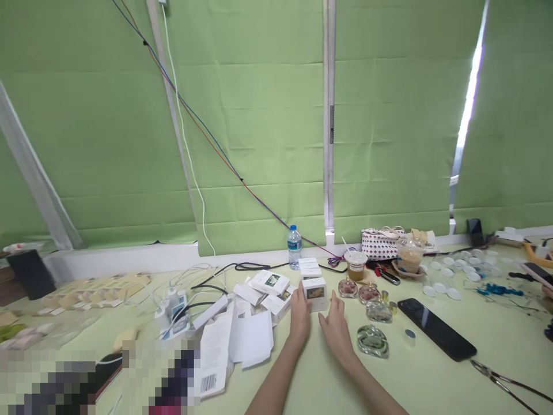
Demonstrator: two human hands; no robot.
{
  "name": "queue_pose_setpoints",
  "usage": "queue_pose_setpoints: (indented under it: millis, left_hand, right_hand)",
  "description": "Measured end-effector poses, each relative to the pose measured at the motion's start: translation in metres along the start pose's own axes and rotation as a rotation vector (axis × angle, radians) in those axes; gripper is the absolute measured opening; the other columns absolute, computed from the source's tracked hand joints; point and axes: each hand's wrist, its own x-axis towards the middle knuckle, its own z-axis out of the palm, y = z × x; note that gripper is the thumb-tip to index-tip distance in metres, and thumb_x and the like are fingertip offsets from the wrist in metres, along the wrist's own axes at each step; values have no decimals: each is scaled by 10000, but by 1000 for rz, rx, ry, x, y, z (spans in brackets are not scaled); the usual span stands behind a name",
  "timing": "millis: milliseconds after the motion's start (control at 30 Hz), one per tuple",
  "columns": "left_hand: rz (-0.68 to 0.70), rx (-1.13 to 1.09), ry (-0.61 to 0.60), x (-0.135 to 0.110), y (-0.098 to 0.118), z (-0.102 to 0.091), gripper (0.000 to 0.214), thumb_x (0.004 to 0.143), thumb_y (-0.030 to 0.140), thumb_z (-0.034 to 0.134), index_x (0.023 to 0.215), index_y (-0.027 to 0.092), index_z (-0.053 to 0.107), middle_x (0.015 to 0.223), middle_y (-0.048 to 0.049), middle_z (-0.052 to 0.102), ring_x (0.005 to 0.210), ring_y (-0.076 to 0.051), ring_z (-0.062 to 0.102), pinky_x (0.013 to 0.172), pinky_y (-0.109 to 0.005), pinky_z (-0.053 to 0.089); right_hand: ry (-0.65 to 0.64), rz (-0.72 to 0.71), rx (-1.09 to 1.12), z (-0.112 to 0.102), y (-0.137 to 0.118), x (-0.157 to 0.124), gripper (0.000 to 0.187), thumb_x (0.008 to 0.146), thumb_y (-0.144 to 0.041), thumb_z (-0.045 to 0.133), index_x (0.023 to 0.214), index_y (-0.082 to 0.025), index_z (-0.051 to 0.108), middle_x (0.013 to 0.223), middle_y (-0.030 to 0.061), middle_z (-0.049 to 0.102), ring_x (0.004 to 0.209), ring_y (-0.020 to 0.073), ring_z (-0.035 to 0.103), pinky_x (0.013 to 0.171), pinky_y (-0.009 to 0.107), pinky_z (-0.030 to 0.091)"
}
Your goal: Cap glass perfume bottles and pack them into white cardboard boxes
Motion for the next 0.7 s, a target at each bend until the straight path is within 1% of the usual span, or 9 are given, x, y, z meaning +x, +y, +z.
queue_pose_setpoints:
  millis: [67, 133, 233, 300, 400, 467, 533, 633, 700]
  left_hand:
    - [-20, 6, 5, 0, -2, 1, 610, 821, 90, 460, 1416, 189, 370, 1193, -107, 523, 1179, -240, 455, 1054, -385, 341]
    - [-36, 10, 10, 1, -5, 1, 612, 813, 95, 454, 1417, 154, 377, 1224, -128, 510, 1198, -250, 442, 1079, -391, 311]
    - [-63, -4, 13, 5, -10, 1, 626, 815, 105, 432, 1435, 106, 345, 1359, -169, 442, 1285, -263, 393, 1114, -389, 273]
    - [-82, -27, 2, 7, -14, 2, 659, 806, 95, 420, 1454, 98, 302, 1442, -171, 398, 1347, -260, 348, 1131, -382, 256]
    - [-94, -67, -46, 7, -19, 4, 694, 798, 93, 425, 1472, 115, 261, 1438, -153, 462, 1336, -236, 403, 1120, -366, 299]
    - [-94, -80, -66, 5, -19, 5, 708, 794, 95, 442, 1476, 132, 256, 1440, -144, 475, 1330, -232, 423, 1123, -371, 305]
    - [-81, -71, -64, -1, -14, 5, 715, 793, 102, 463, 1476, 131, 254, 1498, -144, 398, 1382, -245, 353, 1155, -393, 252]
    - [-12, -42, -36, -13, 1, 2, 671, 845, 133, 446, 1483, 142, 235, 1566, -119, 264, 1445, -227, 222, 1191, -383, 170]
    - [64, -17, -17, -23, 15, -1, 601, 892, 160, 405, 1475, 166, 256, 1563, -106, 261, 1443, -208, 229, 1193, -377, 183]
  right_hand:
    - [28, 25, -10, 17, -3, 17, 639, 875, -235, 388, 1473, -88, 219, 1412, 218, 359, 1208, 320, 534, 923, 396, 456]
    - [31, 53, -19, 31, -1, 27, 601, 890, -240, 395, 1453, -78, 261, 1362, 232, 434, 1206, 329, 537, 906, 414, 468]
    - [2, 77, -38, 43, 6, 34, 528, 920, -265, 457, 1412, -114, 338, 1286, 193, 546, 1145, 300, 584, 899, 431, 481]
    - [-23, 87, -54, 45, 9, 38, 469, 937, -309, 509, 1368, -155, 404, 1220, 131, 604, 1041, 253, 633, 877, 438, 498]
    - [-37, 100, -75, 44, 12, 44, 389, 932, -348, 561, 1281, -186, 504, 1185, 79, 618, 983, 216, 641, 850, 439, 519]
    - [-31, 107, -78, 44, 13, 47, 355, 925, -339, 578, 1244, -188, 538, 1216, 77, 602, 1012, 218, 628, 854, 438, 522]
    - [-13, 113, -69, 44, 13, 47, 344, 921, -328, 585, 1236, -194, 547, 1249, 79, 585, 1037, 223, 617, 867, 443, 518]
    - [46, 118, -32, 41, 13, 43, 393, 916, -310, 592, 1285, -206, 508, 1325, 90, 530, 1101, 247, 584, 896, 470, 502]
    - [92, 113, 6, 38, 10, 37, 439, 929, -296, 563, 1337, -178, 452, 1375, 124, 474, 1128, 268, 566, 902, 479, 498]
